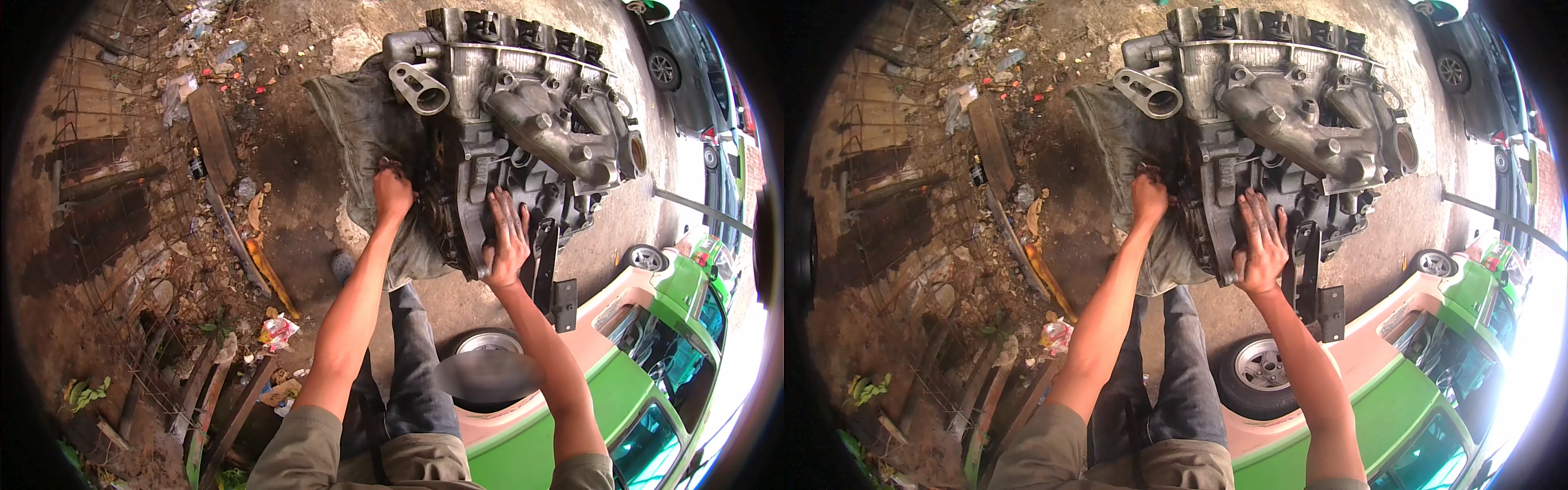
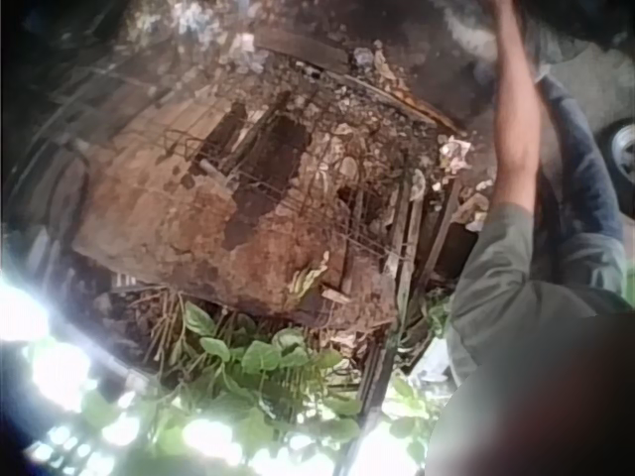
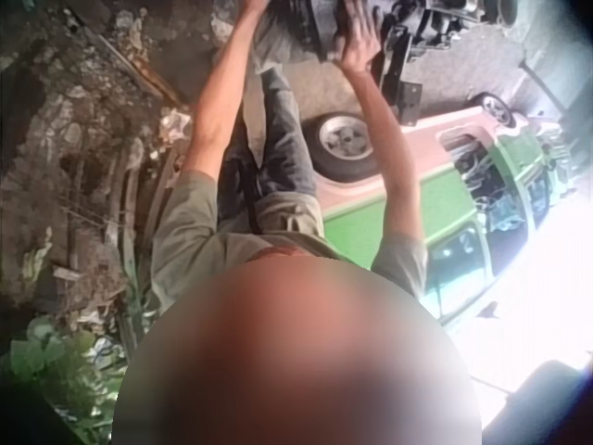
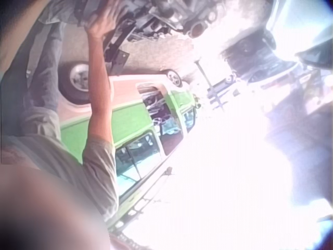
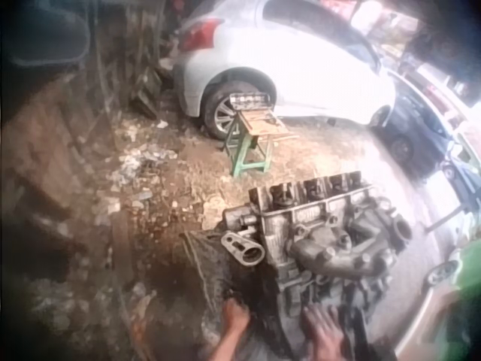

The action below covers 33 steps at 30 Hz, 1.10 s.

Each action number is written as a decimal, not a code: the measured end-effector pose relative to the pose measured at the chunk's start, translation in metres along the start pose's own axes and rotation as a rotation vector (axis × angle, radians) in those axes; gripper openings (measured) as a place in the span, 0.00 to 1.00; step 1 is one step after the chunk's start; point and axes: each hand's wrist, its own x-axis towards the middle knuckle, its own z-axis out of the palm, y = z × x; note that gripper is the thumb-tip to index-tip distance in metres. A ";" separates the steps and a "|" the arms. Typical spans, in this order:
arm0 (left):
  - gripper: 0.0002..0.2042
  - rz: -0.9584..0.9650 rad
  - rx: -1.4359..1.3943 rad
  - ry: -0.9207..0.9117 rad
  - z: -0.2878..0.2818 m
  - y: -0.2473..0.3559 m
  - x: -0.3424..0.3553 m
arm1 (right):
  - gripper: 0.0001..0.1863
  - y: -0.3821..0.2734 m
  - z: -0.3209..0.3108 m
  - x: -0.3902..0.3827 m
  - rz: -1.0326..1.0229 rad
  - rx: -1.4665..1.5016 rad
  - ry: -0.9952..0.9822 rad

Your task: The person uses a screwdriver to loosen and remove bolts from a car engine block resting on a cloth. They repeatedly insert the tool, turn it, and remove bolts, placing them on a nearby stool. The person also picks up and examines a small metal part before returning to the engine.

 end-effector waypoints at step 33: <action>0.08 -0.027 0.134 -0.063 -0.007 0.026 0.005 | 0.38 0.003 0.000 -0.002 0.001 0.005 -0.022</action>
